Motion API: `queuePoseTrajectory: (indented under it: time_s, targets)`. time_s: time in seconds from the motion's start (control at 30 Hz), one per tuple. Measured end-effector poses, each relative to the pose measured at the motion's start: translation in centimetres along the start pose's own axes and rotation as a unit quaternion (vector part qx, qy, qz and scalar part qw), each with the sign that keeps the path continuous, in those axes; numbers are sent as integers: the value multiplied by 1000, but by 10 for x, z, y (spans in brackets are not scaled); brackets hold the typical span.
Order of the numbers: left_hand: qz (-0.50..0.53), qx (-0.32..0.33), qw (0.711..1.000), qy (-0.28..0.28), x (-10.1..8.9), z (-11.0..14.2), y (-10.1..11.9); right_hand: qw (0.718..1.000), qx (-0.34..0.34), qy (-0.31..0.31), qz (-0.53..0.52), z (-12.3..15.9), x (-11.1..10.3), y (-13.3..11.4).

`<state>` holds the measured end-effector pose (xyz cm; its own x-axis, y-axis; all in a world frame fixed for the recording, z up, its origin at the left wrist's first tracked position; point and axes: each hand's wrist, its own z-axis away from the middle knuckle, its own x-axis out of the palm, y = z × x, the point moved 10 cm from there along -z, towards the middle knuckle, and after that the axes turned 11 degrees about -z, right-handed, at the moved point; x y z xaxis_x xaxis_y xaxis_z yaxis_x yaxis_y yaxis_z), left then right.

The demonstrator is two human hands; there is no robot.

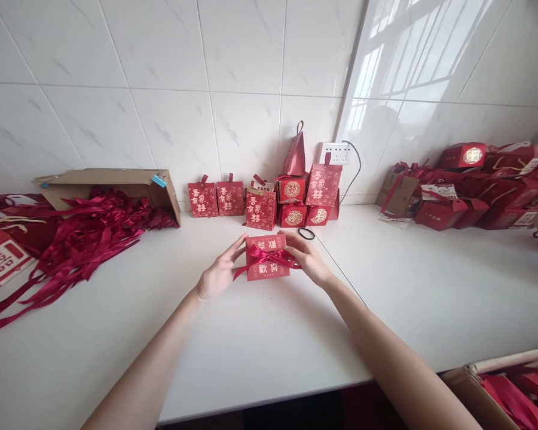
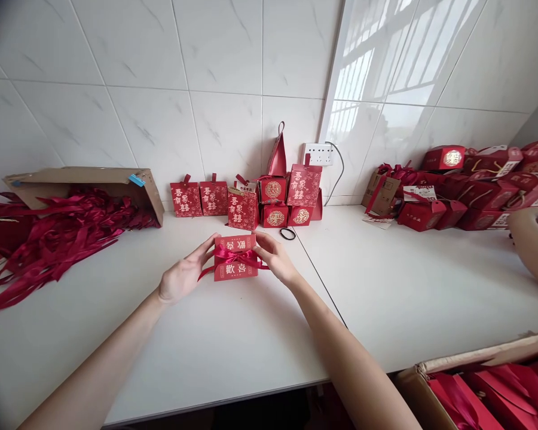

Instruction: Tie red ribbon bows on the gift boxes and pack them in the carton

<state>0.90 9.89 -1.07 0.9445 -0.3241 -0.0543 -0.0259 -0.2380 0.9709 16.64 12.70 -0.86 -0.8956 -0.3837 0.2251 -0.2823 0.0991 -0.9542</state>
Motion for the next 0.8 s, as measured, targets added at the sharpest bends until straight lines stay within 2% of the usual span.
queuePoseTrajectory:
  time_s: [0.07,0.13,0.2,0.33,0.4,0.43,0.47,0.5,0.53,0.57,0.6,0.67,0.7,0.8]
  targets:
    - [-11,-8,998,58,-7,-2,-3,1000,-10,-1,-4,0,1,-3]
    - [-80,4,990,115,-14,-2,-1,1000,-10,-8,-5,0,6,-3]
    - [-151,20,977,149,-16,0,4,1000,3,-18,-8,1,12,-1]
    - [-185,4,974,128,-11,1,4,1000,13,-22,-2,2,21,7]
    - [-183,-7,976,114,-8,1,3,997,-47,35,49,4,10,-3]
    - [-182,-9,976,116,-8,2,3,986,-112,78,97,9,3,-16]
    - [-180,-9,976,121,-9,2,4,961,-199,112,155,18,1,-33]
    - [-180,-6,975,128,-9,2,5,922,-297,120,219,32,8,-51]
    - [-181,-2,974,137,-10,2,7,871,-391,97,281,47,24,-65]
    - [-184,4,972,146,-10,3,8,817,-465,48,337,62,45,-70]
    - [-186,10,971,153,-10,3,10,766,-514,-13,386,75,67,-67]
    - [-182,13,971,157,-9,3,11,691,-541,-102,469,86,99,-50]
    - [-174,7,973,154,-9,3,10,670,-533,-116,504,86,108,-41]
    - [-149,-13,979,141,-7,3,7,651,-500,-101,563,78,117,-25]
